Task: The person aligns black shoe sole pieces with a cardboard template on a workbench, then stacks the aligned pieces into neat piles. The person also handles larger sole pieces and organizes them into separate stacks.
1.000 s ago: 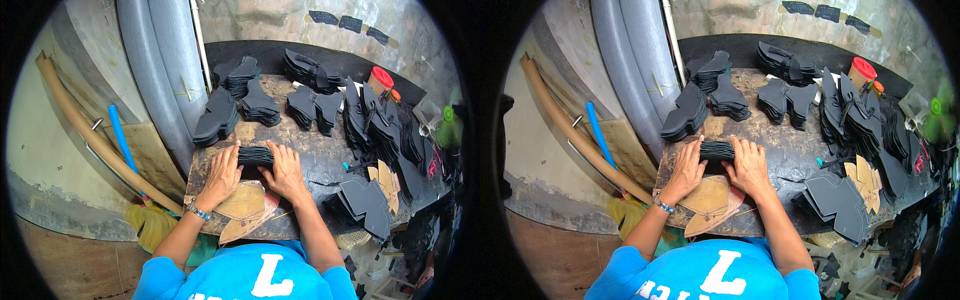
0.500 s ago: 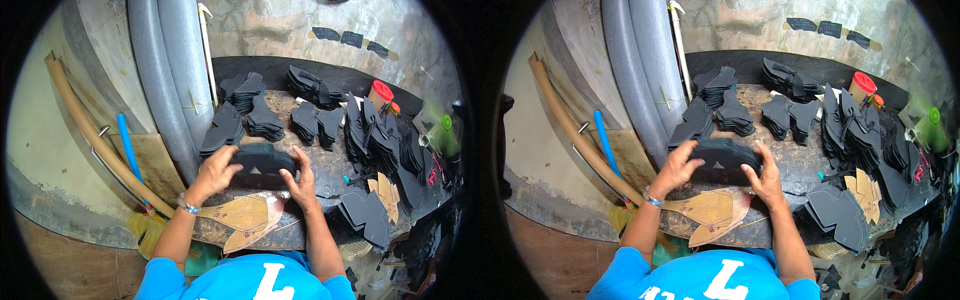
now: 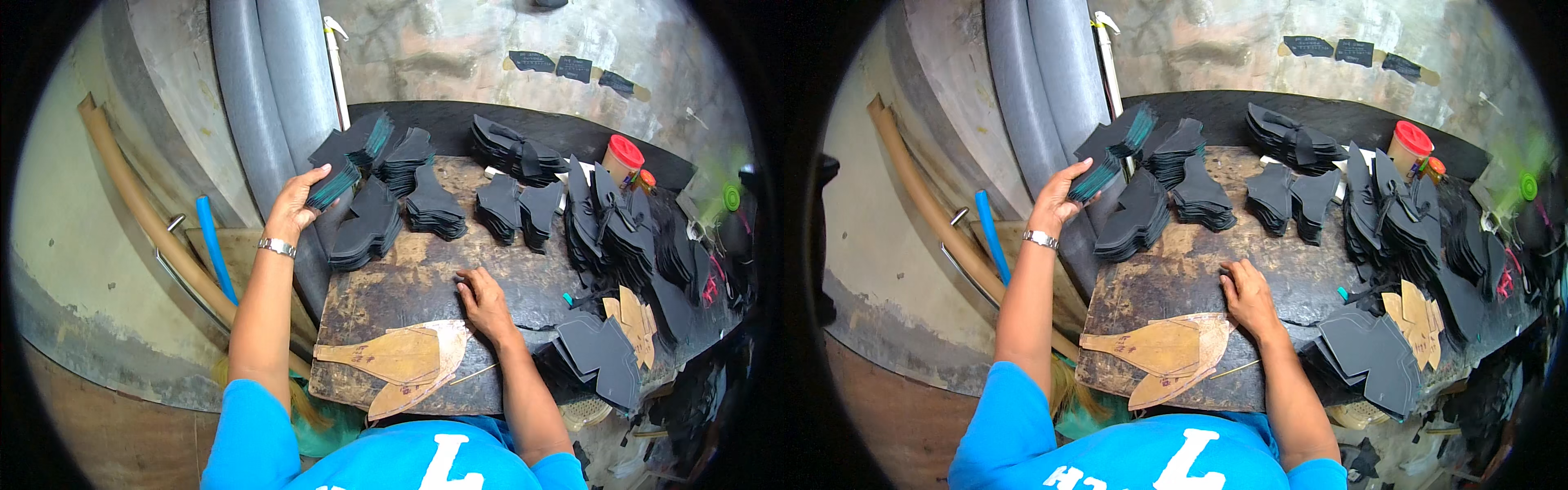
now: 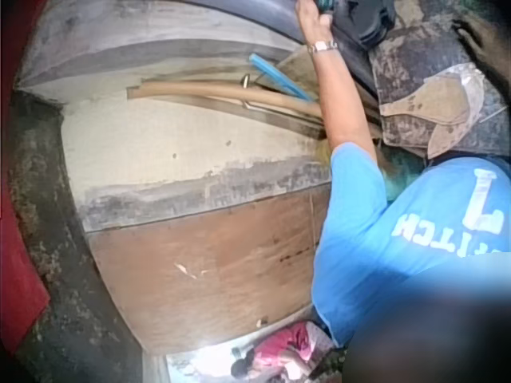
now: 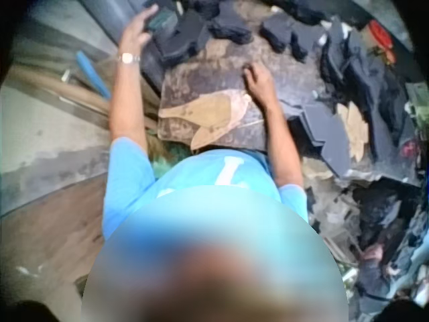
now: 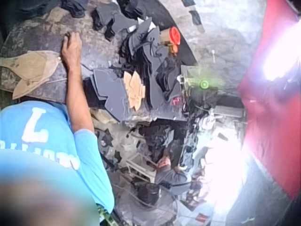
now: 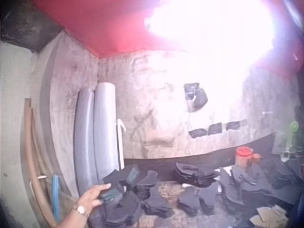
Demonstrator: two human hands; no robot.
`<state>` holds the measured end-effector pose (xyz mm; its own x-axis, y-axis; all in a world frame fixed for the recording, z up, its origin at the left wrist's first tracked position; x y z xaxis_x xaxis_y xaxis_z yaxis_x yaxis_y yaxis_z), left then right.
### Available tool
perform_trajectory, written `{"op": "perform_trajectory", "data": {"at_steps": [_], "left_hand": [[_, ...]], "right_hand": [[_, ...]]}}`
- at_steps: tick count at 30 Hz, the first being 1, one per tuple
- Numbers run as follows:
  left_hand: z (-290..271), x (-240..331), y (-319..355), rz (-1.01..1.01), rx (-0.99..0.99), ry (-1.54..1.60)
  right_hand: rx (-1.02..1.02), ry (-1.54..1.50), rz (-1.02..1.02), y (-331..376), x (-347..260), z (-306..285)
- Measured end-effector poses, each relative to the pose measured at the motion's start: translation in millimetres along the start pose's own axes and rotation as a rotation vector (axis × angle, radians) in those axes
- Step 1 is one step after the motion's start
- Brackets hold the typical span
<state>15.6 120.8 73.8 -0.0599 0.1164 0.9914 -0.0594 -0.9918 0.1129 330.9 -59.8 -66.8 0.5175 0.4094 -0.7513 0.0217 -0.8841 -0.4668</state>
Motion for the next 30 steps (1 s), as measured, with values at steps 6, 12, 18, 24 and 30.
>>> {"op": "perform_trajectory", "data": {"at_steps": [6,12,18,24,30], "left_hand": [[19,-8,4,-0.072,-0.116,-0.017],[87,-19,-4,-0.103,-0.289,0.199],[204,-42,-49,-0.213,-0.296,0.497],[287,-76,-88,-0.261,0.113,0.546],[252,-60,-72,0.141,-0.129,0.379]], "right_hand": [[-0.002,0.011,0.011,-2,-1,1],[0.007,0.102,-0.021,0,-3,3],[-0.009,0.062,-0.035,-1,0,4],[-0.011,0.052,-0.067,-2,2,3],[-0.010,0.031,-0.087,-2,2,2]]}}
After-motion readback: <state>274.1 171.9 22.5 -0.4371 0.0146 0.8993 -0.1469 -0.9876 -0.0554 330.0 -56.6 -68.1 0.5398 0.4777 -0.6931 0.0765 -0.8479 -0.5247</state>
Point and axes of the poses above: each hand's wrist, its own y-axis away from the middle knuckle, its own z-axis out of the palm, x = y × z, the point moved 2 cm from there along -y, towards the middle knuckle, and after that the axes turned 12 degrees about -y, right-handed, at the moved point
